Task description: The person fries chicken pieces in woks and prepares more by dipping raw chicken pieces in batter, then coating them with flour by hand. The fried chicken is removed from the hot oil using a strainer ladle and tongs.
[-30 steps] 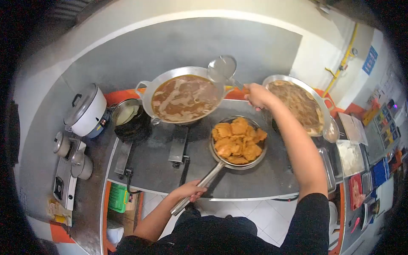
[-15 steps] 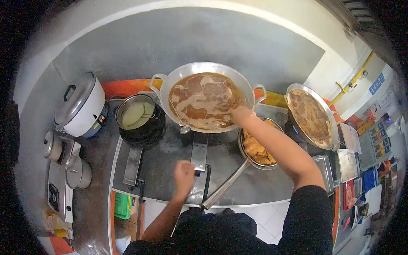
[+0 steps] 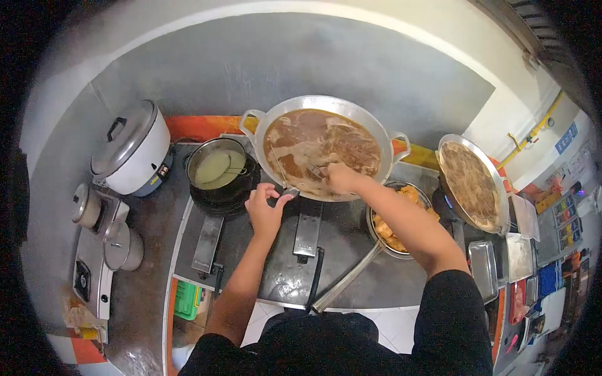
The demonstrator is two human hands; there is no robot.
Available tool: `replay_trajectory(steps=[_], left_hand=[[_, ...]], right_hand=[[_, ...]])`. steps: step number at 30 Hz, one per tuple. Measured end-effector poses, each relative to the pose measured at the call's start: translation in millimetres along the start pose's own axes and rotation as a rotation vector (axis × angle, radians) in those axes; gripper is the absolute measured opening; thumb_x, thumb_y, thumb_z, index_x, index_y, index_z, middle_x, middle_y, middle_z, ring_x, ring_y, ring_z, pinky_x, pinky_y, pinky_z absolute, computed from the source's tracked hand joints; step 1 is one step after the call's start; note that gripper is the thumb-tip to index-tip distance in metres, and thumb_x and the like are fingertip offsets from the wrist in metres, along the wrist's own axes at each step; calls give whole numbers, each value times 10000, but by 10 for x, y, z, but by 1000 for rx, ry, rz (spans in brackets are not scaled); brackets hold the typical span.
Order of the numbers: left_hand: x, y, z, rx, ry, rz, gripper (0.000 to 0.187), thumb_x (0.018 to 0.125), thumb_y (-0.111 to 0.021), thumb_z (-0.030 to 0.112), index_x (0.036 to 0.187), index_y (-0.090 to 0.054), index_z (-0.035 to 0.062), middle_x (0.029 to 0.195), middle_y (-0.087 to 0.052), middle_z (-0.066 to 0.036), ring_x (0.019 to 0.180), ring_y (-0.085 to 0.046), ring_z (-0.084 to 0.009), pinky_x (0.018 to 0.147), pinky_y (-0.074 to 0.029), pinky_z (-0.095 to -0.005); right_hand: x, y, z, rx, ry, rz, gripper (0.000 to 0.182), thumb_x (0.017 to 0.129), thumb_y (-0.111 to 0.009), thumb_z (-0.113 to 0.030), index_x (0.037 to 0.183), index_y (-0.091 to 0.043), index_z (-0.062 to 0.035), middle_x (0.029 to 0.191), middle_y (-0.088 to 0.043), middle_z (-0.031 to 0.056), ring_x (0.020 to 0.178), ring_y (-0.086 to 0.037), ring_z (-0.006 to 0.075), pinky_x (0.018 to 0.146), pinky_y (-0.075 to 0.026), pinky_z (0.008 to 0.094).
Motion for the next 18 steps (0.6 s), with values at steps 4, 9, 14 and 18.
replay_trajectory(steps=[4,9,14,18], left_hand=[[23,6,17,-58,22,42,369,741,-836,294,965,-604,114,739,-649,46,802,-602,-173,809,-379,-381],[113,-74,-97,-116,75,41,360,754,-834,283,958,-595,107,754,-662,37,749,-615,-171,790,-376,-373],[235,-21,-31,-55,131,33,403,745,-841,280,996,-579,104,758,-638,26,777,-616,-197,776,-387,-397],[258,37,0,105,178,49,529,691,-869,317,1061,-551,112,891,-592,-5,915,-591,-231,784,-390,-440]], right_hand=[[-315,250,-21,543,-444,-95,471,968,-578,-165,1428,-509,-98,702,-616,111,536,-592,236,499,-486,388],[-461,265,68,876,-497,-66,466,988,-554,-141,1449,-496,-119,647,-527,45,470,-481,135,406,-397,319],[-706,425,174,716,-519,42,456,970,-560,-127,1425,-526,-111,646,-546,66,486,-499,145,422,-409,326],[-865,475,496,479,-361,296,447,927,-596,-123,1370,-570,-74,788,-667,173,674,-646,245,617,-514,379]])
Point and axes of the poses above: each hand's wrist, its own x-axis towards the middle knuckle, its own y-axis out of the back of the hand, z = x × y, the point moved 8 cm from there along x, towards the middle knuckle
